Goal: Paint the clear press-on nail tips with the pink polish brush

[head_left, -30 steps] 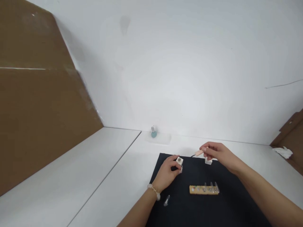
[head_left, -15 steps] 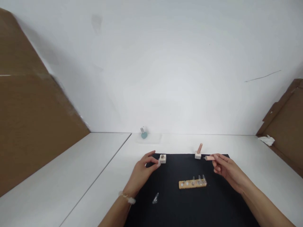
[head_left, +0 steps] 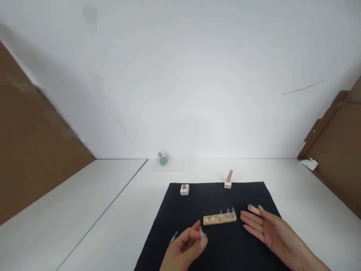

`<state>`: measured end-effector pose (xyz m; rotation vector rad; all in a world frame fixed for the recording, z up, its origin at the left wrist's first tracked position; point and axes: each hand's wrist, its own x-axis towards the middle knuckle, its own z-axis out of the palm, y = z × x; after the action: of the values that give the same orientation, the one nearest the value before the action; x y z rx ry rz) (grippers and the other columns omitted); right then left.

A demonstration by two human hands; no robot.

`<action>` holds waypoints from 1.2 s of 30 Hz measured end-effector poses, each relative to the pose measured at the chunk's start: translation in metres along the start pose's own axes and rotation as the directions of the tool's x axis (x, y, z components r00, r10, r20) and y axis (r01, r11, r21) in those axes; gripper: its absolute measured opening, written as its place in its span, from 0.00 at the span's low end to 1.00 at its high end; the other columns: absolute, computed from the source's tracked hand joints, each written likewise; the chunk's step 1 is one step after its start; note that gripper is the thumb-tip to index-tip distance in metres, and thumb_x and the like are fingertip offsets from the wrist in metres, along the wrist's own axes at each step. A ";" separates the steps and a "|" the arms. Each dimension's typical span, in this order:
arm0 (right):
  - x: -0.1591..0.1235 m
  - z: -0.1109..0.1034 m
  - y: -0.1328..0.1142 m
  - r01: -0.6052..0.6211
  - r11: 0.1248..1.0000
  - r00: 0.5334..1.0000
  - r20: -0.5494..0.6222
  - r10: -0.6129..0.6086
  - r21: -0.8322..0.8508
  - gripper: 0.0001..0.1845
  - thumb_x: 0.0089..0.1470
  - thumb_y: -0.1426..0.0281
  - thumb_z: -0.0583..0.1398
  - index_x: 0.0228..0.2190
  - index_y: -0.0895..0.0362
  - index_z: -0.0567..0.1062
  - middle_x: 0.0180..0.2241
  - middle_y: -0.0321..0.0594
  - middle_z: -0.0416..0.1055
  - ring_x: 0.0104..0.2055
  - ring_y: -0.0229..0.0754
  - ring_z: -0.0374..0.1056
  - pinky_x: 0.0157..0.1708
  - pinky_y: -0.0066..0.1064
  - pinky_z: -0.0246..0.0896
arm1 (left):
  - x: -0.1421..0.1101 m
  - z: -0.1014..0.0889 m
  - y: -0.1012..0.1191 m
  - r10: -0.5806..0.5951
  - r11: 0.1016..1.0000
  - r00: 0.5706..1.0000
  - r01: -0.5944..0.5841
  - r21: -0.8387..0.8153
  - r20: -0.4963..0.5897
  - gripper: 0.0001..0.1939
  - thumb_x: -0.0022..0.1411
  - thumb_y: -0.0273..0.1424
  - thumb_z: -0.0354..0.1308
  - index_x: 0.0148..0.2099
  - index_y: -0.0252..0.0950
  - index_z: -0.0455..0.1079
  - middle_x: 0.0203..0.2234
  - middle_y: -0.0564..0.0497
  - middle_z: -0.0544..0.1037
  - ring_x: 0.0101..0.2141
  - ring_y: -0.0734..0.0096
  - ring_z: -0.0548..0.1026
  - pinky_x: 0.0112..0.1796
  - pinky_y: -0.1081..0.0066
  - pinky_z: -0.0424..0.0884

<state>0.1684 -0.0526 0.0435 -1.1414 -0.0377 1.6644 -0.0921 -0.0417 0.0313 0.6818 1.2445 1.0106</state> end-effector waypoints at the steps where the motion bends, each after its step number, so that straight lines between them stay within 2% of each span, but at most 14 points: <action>1: 0.002 0.000 0.001 -0.011 1.000 1.000 0.004 0.010 0.010 0.22 0.72 0.66 0.54 0.57 0.72 0.68 0.48 0.64 0.80 0.53 0.57 0.78 0.56 0.44 0.73 | 0.001 0.002 0.003 -0.001 1.000 1.000 0.001 -0.006 0.014 0.18 0.35 0.42 0.80 0.21 0.39 0.77 0.51 0.33 0.84 0.66 0.33 0.66 0.66 0.45 0.56; 5: 0.010 -0.003 0.005 -0.022 0.999 0.999 0.036 0.021 0.032 0.22 0.70 0.67 0.57 0.56 0.72 0.69 0.49 0.65 0.80 0.54 0.57 0.78 0.59 0.45 0.70 | 0.005 0.007 0.010 0.017 1.000 0.998 -0.017 -0.008 0.067 0.18 0.36 0.42 0.79 0.21 0.40 0.76 0.43 0.34 0.87 0.66 0.36 0.65 0.66 0.47 0.56; 9: 0.014 -0.004 0.007 -0.029 0.999 0.997 0.074 0.027 0.029 0.16 0.65 0.69 0.63 0.49 0.68 0.75 0.49 0.63 0.80 0.56 0.57 0.76 0.60 0.43 0.69 | 0.013 0.007 0.009 0.029 1.000 0.996 -0.029 0.004 0.089 0.20 0.34 0.43 0.80 0.21 0.39 0.75 0.40 0.35 0.87 0.64 0.35 0.68 0.64 0.47 0.59; 15: 0.017 -0.007 0.006 -0.011 1.000 0.994 0.107 0.009 0.009 0.19 0.59 0.67 0.69 0.46 0.69 0.78 0.50 0.63 0.80 0.60 0.58 0.73 0.61 0.41 0.69 | 0.027 0.008 0.008 0.042 0.999 0.991 -0.042 0.002 0.126 0.17 0.35 0.40 0.79 0.21 0.39 0.75 0.46 0.34 0.86 0.63 0.35 0.70 0.63 0.48 0.62; 20: 0.020 -0.004 0.005 -0.008 1.000 0.994 0.107 0.008 -0.001 0.17 0.64 0.67 0.64 0.46 0.69 0.79 0.50 0.61 0.80 0.58 0.55 0.75 0.59 0.40 0.70 | 0.032 0.010 0.008 0.046 0.999 0.990 -0.046 -0.007 0.137 0.17 0.34 0.39 0.79 0.21 0.39 0.75 0.47 0.33 0.86 0.59 0.32 0.74 0.60 0.46 0.65; 24: 0.020 -0.003 0.006 -0.013 1.000 0.996 0.085 0.012 0.006 0.16 0.68 0.67 0.59 0.46 0.69 0.79 0.46 0.58 0.82 0.54 0.53 0.78 0.55 0.39 0.73 | 0.031 0.008 0.004 0.074 0.997 0.993 -0.076 0.011 0.090 0.17 0.34 0.39 0.79 0.21 0.38 0.75 0.50 0.32 0.84 0.59 0.32 0.74 0.60 0.46 0.66; 27: 0.018 -0.010 0.002 0.002 1.000 1.000 0.006 -0.002 0.004 0.13 0.67 0.68 0.60 0.43 0.65 0.81 0.43 0.54 0.82 0.48 0.48 0.80 0.49 0.33 0.76 | 0.023 0.003 0.001 0.141 0.987 0.989 -0.144 0.068 0.046 0.17 0.35 0.40 0.79 0.22 0.37 0.76 0.49 0.33 0.84 0.54 0.34 0.78 0.56 0.48 0.71; 30: 0.009 -0.012 -0.013 0.109 0.993 0.992 -0.066 -0.112 -0.041 0.06 0.57 0.69 0.70 0.37 0.59 0.83 0.33 0.42 0.80 0.34 0.39 0.77 0.36 0.24 0.76 | 0.010 0.001 0.004 0.159 0.981 0.983 -0.168 0.099 0.093 0.16 0.41 0.43 0.78 0.24 0.38 0.77 0.38 0.40 0.88 0.42 0.45 0.84 0.46 0.57 0.77; 32: -0.003 -0.004 -0.027 0.247 0.962 0.968 -0.013 -0.250 -0.117 0.14 0.46 0.66 0.76 0.34 0.58 0.83 0.27 0.35 0.73 0.27 0.36 0.68 0.28 0.23 0.72 | 0.003 0.006 0.010 0.165 0.978 0.976 -0.181 0.102 0.143 0.14 0.45 0.43 0.76 0.26 0.40 0.79 0.31 0.45 0.87 0.36 0.54 0.83 0.40 0.64 0.77; 34: -0.017 0.014 -0.042 0.428 0.879 0.904 0.076 -0.421 -0.212 0.21 0.42 0.57 0.77 0.35 0.56 0.83 0.28 0.35 0.71 0.28 0.37 0.63 0.27 0.24 0.69 | -0.001 0.016 0.020 0.205 0.969 0.963 -0.225 0.098 0.176 0.12 0.47 0.41 0.76 0.26 0.40 0.80 0.27 0.49 0.86 0.32 0.60 0.82 0.37 0.69 0.77; 36: -0.030 0.040 -0.054 0.572 0.750 0.816 0.145 -0.559 -0.330 0.25 0.42 0.52 0.76 0.37 0.55 0.83 0.27 0.36 0.71 0.28 0.38 0.61 0.27 0.26 0.65 | 0.000 0.029 0.031 0.248 0.962 0.950 -0.265 0.069 0.189 0.11 0.46 0.39 0.76 0.27 0.40 0.80 0.26 0.50 0.85 0.30 0.62 0.81 0.36 0.70 0.77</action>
<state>0.1798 -0.0325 0.1134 -1.2118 -0.6819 1.1439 -0.0720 -0.0253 0.0651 1.0059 1.0681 1.0816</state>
